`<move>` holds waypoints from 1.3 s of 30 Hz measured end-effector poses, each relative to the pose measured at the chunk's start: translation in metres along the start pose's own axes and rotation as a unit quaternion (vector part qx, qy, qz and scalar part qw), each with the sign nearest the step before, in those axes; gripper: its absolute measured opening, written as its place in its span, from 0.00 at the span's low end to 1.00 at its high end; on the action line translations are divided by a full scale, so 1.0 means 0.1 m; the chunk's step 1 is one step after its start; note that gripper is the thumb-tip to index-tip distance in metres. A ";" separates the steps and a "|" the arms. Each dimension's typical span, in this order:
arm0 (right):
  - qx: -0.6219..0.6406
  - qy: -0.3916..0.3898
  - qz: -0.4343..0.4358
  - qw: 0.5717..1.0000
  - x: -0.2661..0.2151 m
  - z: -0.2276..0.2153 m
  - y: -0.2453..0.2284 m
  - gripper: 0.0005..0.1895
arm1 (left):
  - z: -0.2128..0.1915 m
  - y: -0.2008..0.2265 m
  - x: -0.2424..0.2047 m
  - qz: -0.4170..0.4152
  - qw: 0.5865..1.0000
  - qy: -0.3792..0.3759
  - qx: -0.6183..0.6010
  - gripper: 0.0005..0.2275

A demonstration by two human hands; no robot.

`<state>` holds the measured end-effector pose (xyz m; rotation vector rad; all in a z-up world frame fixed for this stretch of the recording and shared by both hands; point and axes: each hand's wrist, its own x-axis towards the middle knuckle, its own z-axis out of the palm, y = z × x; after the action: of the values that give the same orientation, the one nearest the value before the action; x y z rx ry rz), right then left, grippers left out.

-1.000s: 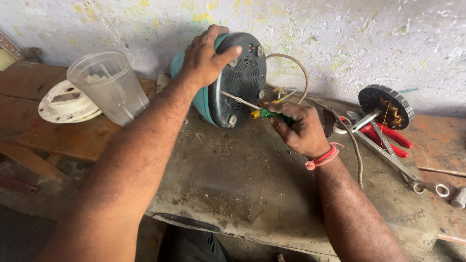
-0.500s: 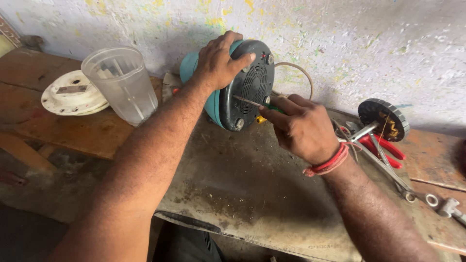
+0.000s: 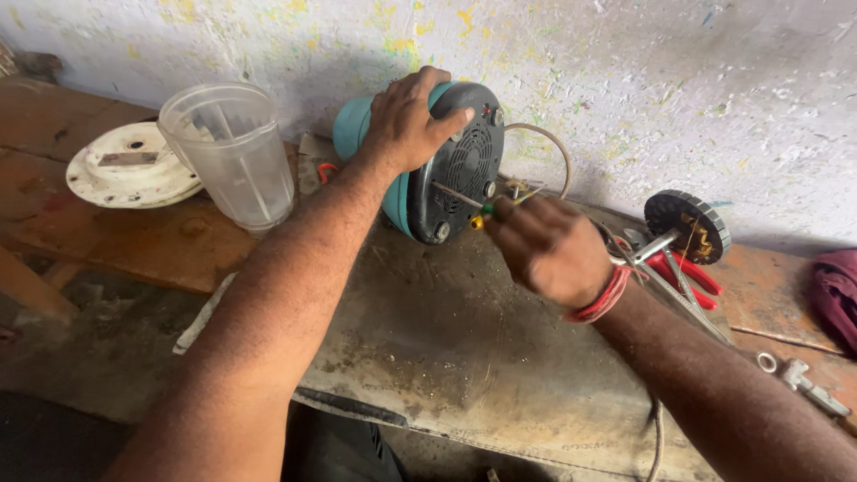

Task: The person uses a screwdriver to remove screws from the base of a teal appliance. They then detach the base cover, exposing the internal wiring and components.

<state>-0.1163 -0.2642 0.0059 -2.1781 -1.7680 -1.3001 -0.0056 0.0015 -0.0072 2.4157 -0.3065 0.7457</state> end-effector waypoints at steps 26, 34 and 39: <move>0.255 -0.070 0.324 0.908 0.17 -0.02 0.05 0.10 | -0.03 -0.02 -0.01 -0.014 1.000 -0.014 -0.009 0.30; 0.296 -0.246 0.381 0.841 0.24 0.05 0.19 0.16 | -0.01 -0.01 0.00 -0.014 1.000 -0.009 -0.010 0.30; 0.137 -0.189 0.261 0.937 0.21 0.05 0.10 0.10 | -0.01 0.01 -0.01 -0.013 1.000 0.000 -0.003 0.28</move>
<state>-0.1052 -0.2491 0.0205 -2.5837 -1.2082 -0.5146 -0.0069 0.0015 -0.0071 2.4095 -0.2755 0.7317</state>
